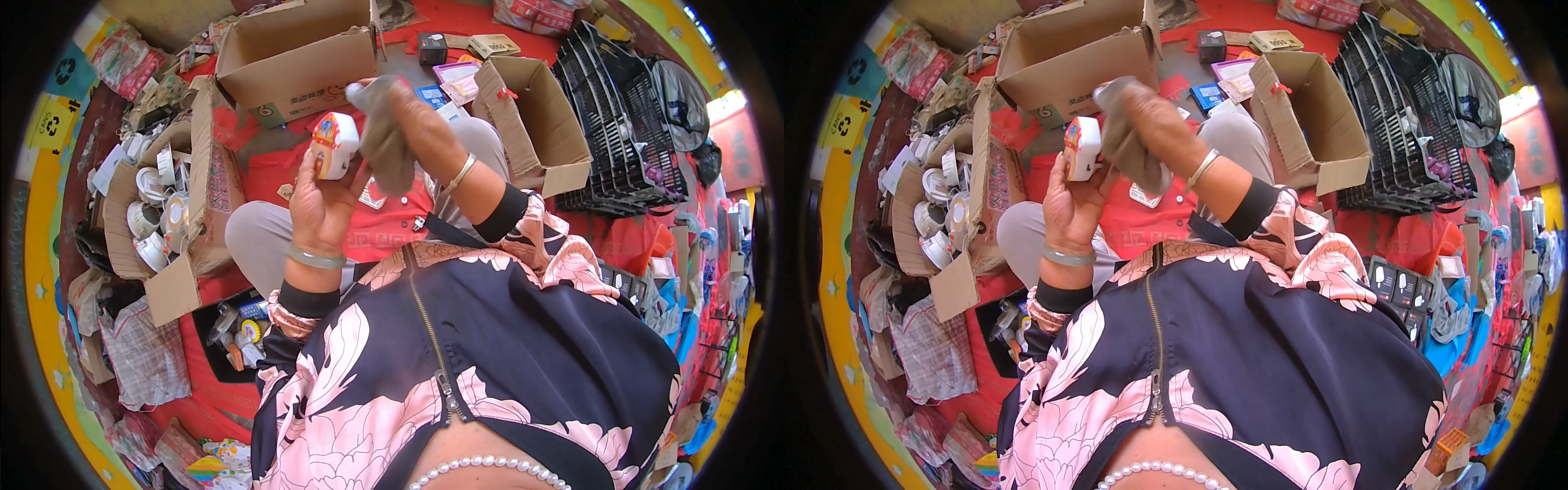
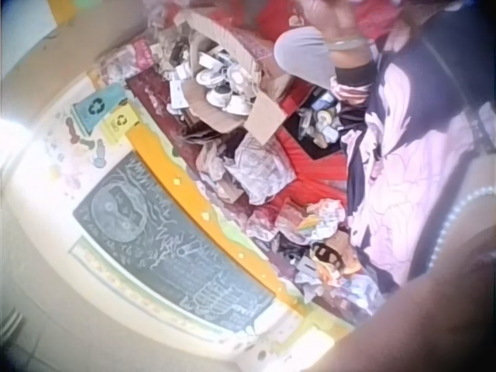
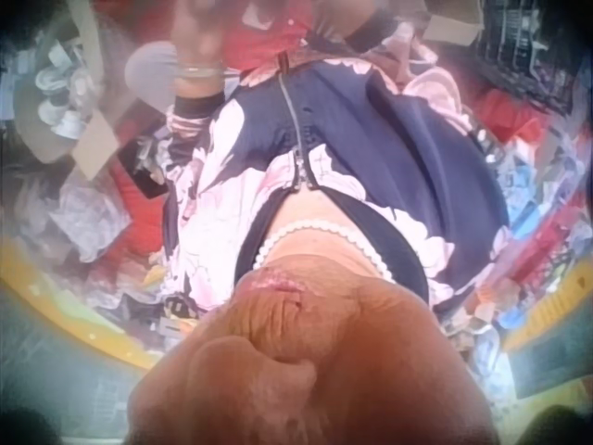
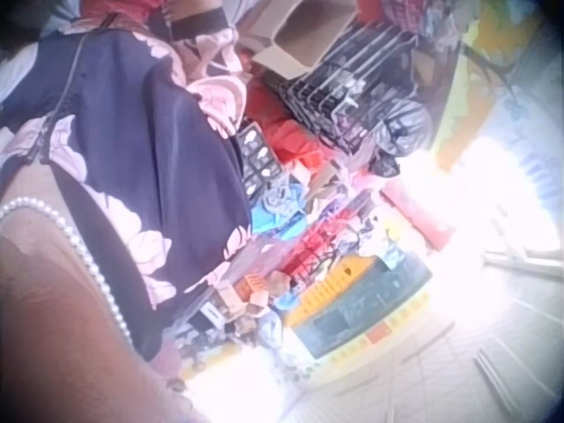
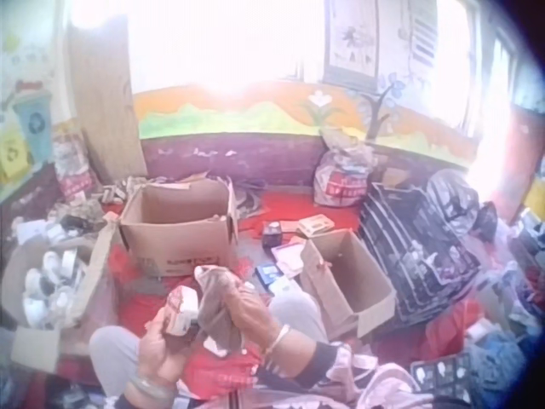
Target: The person cleans several items by hand with a cloth, including a plastic casing, a small yellow gear, a white box, and a metallic component.
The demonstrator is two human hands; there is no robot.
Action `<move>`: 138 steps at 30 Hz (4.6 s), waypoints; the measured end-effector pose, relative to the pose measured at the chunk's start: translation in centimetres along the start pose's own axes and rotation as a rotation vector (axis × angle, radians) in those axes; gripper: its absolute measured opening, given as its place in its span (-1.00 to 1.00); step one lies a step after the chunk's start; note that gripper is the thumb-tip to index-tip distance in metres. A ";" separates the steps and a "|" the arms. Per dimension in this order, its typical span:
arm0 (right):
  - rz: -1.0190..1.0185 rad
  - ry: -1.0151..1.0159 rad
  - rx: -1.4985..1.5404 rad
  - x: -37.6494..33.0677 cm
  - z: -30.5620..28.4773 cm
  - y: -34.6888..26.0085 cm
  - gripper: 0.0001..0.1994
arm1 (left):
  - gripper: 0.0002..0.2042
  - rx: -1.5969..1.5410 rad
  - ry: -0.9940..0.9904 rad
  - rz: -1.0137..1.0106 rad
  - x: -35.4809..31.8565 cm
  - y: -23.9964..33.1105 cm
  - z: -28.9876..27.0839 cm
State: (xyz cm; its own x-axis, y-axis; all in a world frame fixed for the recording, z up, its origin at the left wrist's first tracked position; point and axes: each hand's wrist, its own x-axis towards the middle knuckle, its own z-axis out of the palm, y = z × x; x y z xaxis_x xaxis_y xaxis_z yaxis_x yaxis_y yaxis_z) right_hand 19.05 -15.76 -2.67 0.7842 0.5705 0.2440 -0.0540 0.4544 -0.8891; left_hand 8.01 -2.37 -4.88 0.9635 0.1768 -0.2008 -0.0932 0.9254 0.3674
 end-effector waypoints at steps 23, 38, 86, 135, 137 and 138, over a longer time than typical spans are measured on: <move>0.240 0.117 0.065 0.0 -1.3 -2.0 -0.67 | -0.32 0.567 -0.415 0.287 -1.0 -2.2 1.7; -0.132 -0.146 -0.859 -1.9 2.5 -3.7 -0.71 | -0.24 1.540 -0.133 1.086 -0.9 -1.5 1.5; 0.022 0.184 0.037 1.2 -1.9 -3.8 -0.81 | -0.38 -0.112 -0.085 0.051 -0.7 1.0 0.5; -0.419 -0.053 -0.793 -2.6 5.4 -4.7 -0.80 | -0.60 0.277 -0.002 0.553 0.7 0.8 0.1; -0.505 -0.043 -0.827 -1.8 6.1 -4.5 -0.81 | -0.57 0.342 0.022 0.547 -0.1 -0.1 1.4; -0.636 -0.075 -0.973 -1.6 5.9 -3.5 -0.81 | -0.52 0.456 -0.052 0.612 0.1 -0.5 1.1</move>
State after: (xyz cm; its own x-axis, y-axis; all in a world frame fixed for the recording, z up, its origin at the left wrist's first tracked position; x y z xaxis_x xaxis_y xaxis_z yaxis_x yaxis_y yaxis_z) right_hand 14.35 -14.20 2.30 0.4588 0.4819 0.7465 0.8588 -0.0249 -0.5118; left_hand 8.43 -3.16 -4.04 0.7850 0.5870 0.1978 -0.5122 0.4355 0.7402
